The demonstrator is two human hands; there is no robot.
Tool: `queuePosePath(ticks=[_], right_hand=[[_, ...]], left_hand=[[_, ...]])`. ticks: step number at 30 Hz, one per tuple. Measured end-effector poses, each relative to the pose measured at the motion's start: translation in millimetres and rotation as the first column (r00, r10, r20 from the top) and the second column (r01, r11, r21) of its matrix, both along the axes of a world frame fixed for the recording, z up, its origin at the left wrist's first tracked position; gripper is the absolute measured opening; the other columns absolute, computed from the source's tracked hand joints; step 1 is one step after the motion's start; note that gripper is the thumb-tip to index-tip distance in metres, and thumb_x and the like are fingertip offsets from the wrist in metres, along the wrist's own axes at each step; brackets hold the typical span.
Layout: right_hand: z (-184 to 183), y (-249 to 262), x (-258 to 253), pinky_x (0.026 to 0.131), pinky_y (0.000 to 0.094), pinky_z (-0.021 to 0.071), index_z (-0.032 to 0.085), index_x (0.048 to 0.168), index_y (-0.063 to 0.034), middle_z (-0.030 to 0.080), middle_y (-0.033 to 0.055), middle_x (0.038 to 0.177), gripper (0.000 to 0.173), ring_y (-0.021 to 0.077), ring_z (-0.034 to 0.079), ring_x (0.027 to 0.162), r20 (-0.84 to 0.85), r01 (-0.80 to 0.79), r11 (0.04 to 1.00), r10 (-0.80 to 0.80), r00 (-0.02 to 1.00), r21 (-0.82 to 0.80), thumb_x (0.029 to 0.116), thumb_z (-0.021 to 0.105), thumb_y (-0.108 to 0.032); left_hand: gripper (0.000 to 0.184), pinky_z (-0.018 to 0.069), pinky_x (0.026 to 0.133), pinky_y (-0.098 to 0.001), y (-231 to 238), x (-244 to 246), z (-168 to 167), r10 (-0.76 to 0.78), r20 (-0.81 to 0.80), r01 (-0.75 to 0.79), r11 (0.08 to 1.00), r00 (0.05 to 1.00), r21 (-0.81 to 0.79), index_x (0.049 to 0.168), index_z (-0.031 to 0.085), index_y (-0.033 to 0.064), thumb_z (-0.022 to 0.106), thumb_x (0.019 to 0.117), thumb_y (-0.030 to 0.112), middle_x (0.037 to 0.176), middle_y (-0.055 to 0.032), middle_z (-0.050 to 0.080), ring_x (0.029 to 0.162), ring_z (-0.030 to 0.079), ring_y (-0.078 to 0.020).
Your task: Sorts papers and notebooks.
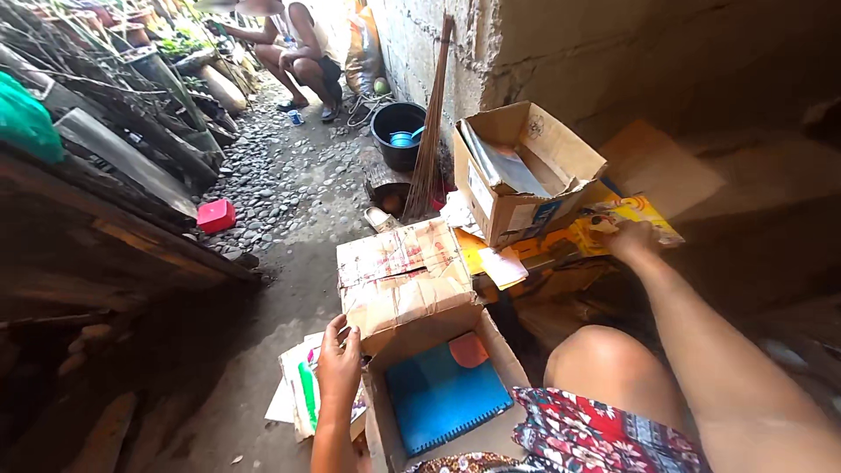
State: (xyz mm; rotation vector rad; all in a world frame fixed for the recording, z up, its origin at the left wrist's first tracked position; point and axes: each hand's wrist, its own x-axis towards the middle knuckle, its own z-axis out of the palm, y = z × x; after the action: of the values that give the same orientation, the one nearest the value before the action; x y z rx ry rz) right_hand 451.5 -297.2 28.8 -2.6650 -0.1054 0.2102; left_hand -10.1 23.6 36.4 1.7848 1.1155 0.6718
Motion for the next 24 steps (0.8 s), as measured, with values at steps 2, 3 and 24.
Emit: queuePosePath(ticks=[2, 3, 24], right_hand=[[-4, 5, -1, 0.113, 0.0698, 0.0298, 0.055, 0.142, 0.0009, 0.038, 0.0336, 0.154, 0.066, 0.0513, 0.035, 0.144, 0.004, 0.017, 0.999, -0.017, 1.000, -0.029, 0.0944, 0.073, -0.040], [-4, 7, -2, 0.113, 0.0701, 0.0306, 0.055, 0.143, -0.0003, 0.040, 0.0330, 0.153, 0.066, 0.0507, 0.035, 0.144, 0.006, 0.022, 0.999, -0.022, 1.000, -0.037, 0.0945, 0.072, -0.041], [2, 17, -3, 0.113, 0.0738, 0.0279, 0.041, 0.154, -0.0032, 0.045, 0.0349, 0.149, 0.075, 0.0549, 0.038, 0.142, 0.078, -0.094, 0.994, 0.099, 0.992, -0.055, 0.0928, 0.074, -0.030]], left_hand=[[0.042, 0.0514, 0.101, -0.0436, 1, -2, -1, -0.002, 0.007, 0.002, 1.000, 1.000, 0.003, 0.140, 0.052, -0.0035, 0.055, 0.1032, 0.015, 0.139, -0.0232, 0.058, 0.122, 0.062, -0.0280], [0.042, 0.0513, 0.101, -0.0440, 2, -3, -2, -0.002, 0.007, 0.002, 1.000, 1.000, 0.009, 0.141, 0.052, -0.0035, 0.055, 0.1028, 0.016, 0.139, -0.0231, 0.058, 0.122, 0.062, -0.0282], [0.041, 0.0529, 0.100, -0.0412, 5, -13, 3, 0.024, 0.015, -0.024, 1.000, 1.000, -0.010, 0.141, 0.052, -0.0014, 0.055, 0.1037, 0.016, 0.141, -0.0214, 0.057, 0.122, 0.063, -0.0252]])
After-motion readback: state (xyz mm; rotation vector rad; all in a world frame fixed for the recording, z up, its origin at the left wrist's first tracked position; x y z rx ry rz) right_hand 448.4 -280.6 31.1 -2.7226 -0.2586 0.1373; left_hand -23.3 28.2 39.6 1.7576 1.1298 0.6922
